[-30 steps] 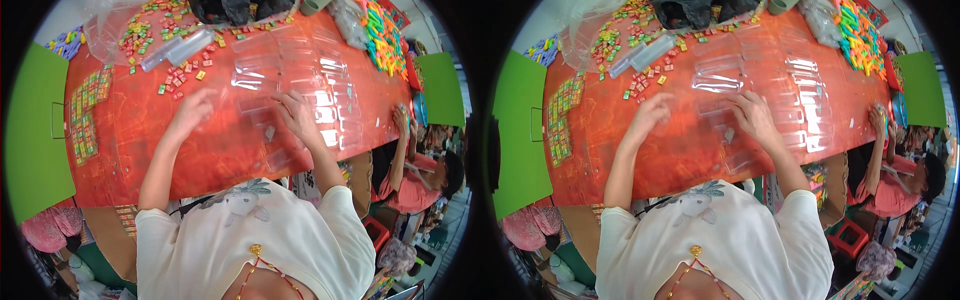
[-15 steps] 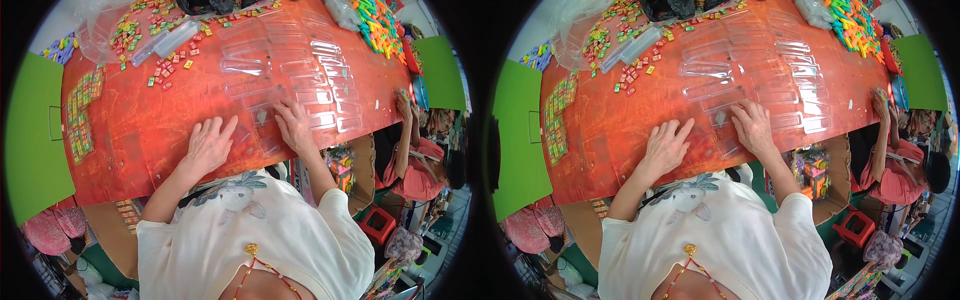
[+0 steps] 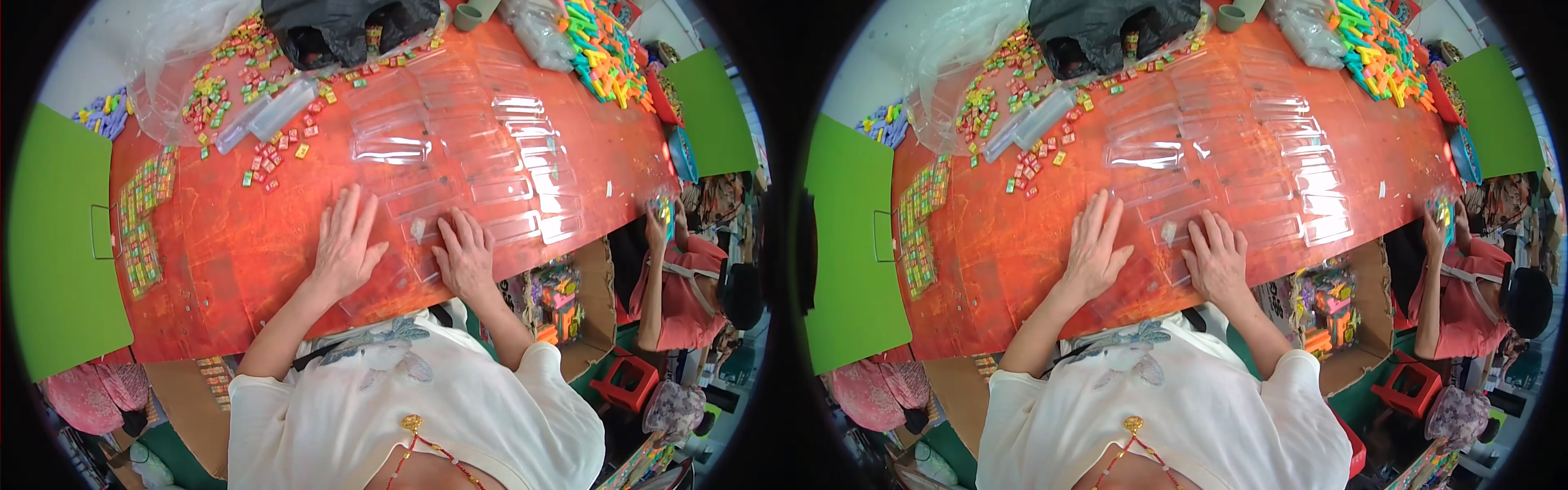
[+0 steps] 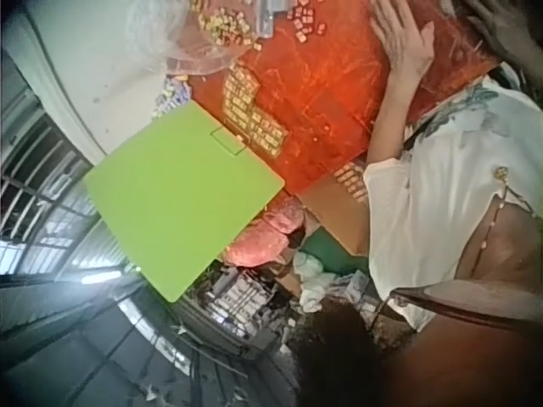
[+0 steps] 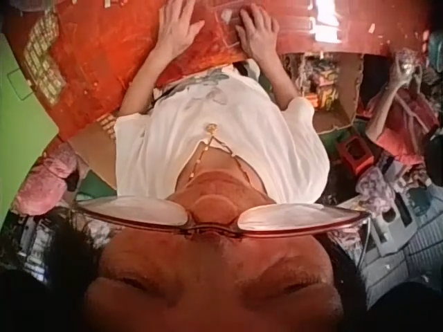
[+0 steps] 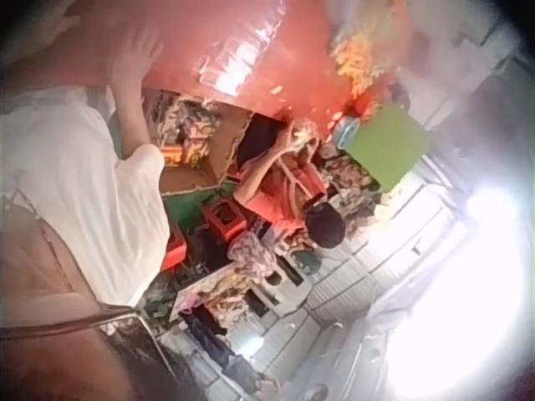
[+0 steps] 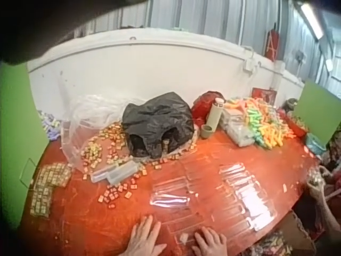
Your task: Packaging small colorful toy bricks into plastic blister packs for distribution.
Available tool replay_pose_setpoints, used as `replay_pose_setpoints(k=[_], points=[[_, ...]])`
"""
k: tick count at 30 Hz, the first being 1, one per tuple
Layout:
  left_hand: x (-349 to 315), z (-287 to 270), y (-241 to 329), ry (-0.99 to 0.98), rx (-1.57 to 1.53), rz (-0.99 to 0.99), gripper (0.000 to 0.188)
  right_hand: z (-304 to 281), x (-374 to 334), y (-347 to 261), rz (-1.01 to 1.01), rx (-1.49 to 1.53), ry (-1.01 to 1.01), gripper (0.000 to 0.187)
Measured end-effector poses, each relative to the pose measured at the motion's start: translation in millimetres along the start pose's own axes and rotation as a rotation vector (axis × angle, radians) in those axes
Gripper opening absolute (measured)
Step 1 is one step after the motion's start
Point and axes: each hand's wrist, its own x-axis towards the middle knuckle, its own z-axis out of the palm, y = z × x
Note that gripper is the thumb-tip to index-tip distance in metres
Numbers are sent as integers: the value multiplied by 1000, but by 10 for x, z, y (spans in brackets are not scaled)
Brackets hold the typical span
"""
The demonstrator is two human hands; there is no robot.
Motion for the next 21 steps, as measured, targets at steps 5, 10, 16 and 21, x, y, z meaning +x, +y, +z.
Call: replay_pose_setpoints(k=[5,10,16,21], points=[[231,311,-113,-102,115,-105,79,-14,25,-41,35,-26,-3,58],[355,396,111,-131,-36,-100,81,-15,74,-31,47,-50,-20,62],[824,418,-200,168,-4,-252,81,-49,149,-47,54,18,4,65],[875,527,-170,41,-42,-278,83,9,200,-53,60,19,-2,66]])
